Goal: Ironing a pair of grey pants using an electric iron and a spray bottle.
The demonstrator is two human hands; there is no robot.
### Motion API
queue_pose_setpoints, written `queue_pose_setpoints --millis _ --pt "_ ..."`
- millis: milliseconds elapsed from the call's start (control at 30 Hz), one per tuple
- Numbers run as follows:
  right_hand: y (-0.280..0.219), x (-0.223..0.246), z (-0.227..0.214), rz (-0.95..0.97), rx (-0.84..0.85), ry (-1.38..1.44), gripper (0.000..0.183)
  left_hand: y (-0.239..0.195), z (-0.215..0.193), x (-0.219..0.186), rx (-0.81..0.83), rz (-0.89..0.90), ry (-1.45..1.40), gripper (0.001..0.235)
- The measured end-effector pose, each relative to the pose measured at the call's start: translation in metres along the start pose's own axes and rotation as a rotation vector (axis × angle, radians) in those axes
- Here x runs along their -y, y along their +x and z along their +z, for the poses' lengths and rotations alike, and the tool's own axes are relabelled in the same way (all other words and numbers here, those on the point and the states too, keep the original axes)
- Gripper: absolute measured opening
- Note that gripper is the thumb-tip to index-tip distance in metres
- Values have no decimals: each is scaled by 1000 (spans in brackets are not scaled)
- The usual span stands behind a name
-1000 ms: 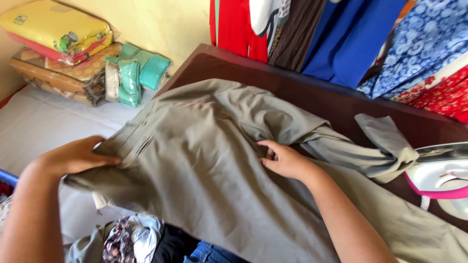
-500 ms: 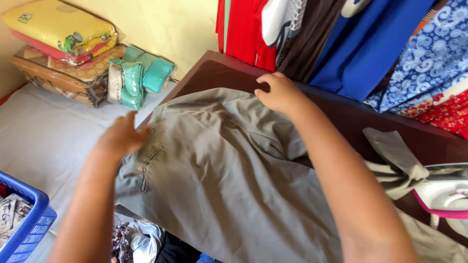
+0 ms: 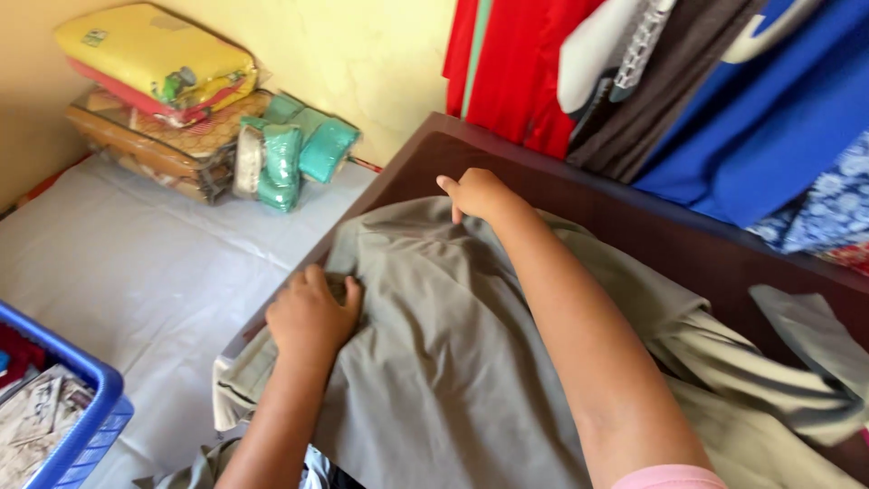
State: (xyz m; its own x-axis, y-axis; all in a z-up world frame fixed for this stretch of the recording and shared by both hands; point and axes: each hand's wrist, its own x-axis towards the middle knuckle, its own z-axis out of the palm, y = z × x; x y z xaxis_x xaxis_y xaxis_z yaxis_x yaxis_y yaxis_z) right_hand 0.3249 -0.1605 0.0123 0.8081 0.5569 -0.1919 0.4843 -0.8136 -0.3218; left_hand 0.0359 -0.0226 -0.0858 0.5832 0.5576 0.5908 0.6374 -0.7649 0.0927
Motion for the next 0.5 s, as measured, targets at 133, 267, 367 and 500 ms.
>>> queue_pose_setpoints --millis 133,267,367,500 --pt "-25 28 -16 79 55 -77 51 2 -5 -4 99 -30 -99 44" --pt "-48 58 -47 192 361 -220 96 1 -10 -1 102 -14 -159 41" --pt "-13 29 -34 121 580 -419 108 3 -17 -1 39 30 -242 35" --pt "9 -1 -33 59 184 -66 50 4 -34 0 5 37 -291 32"
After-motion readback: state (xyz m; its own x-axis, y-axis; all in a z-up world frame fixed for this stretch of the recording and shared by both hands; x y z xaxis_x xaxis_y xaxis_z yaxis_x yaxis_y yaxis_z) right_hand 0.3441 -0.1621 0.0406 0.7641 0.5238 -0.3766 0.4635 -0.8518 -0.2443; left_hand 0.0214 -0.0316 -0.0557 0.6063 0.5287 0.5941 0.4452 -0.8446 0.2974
